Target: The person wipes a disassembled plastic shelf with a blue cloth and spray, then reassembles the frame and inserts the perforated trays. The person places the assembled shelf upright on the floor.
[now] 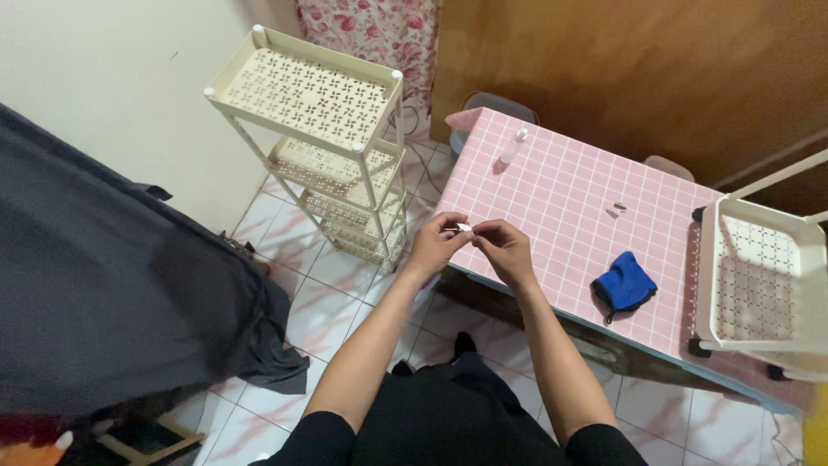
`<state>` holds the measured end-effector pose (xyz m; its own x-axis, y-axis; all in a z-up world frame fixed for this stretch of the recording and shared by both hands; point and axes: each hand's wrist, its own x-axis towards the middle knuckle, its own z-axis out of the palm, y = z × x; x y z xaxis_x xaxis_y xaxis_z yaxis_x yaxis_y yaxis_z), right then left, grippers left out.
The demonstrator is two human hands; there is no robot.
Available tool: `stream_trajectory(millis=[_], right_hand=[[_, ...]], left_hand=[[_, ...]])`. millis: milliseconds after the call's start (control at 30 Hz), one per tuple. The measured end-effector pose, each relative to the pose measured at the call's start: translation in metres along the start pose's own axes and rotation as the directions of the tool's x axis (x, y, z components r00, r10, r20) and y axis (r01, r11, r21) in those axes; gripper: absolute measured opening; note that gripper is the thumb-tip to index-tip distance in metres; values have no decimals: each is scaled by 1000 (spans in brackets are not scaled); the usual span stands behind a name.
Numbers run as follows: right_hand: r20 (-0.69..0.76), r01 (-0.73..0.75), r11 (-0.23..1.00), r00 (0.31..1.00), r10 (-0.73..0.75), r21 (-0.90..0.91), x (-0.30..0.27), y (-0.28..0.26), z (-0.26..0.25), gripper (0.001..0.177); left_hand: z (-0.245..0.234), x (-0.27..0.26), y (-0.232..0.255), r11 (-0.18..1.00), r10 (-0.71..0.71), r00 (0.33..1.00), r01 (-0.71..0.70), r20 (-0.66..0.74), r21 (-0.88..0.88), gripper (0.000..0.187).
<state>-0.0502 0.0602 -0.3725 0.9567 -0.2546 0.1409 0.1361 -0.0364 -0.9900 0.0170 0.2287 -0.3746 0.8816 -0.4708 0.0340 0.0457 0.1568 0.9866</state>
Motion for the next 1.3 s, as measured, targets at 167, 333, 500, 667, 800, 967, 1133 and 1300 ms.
stream_trajectory(millis=[167,333,500,667,800,967,1133,1300], right_hand=[[8,-18,997,1000,19,-74,9,-9,21,13],[-7,-69,990,998,70,120,26,-28,26,19],[53,-101,984,994,94,144,50,-25,27,13],[166,96,983,978,-122,155,64,-21,46,8],[244,184,982,951,-190,47,69,-45,69,14],[318,332,940,902,-293,-77,81,-84,111,28],[320,571,756,816,-482,-320,97,-120,172,21],[214,567,660,814,-540,-493,115,-142,243,16]], left_hand=[[-13,-4,10,999,38,987,-42,-155,-19,29],[-36,15,-14,995,-35,946,3,-322,-100,25],[-40,25,-27,999,39,988,-34,-150,34,19],[-21,12,45,905,92,949,46,-300,422,26],[-35,1,89,804,352,880,-110,-319,584,25],[-86,-13,133,603,390,905,-113,-169,789,18],[-151,-7,173,418,424,905,-220,24,881,27],[-223,9,209,451,444,890,-320,101,833,20]])
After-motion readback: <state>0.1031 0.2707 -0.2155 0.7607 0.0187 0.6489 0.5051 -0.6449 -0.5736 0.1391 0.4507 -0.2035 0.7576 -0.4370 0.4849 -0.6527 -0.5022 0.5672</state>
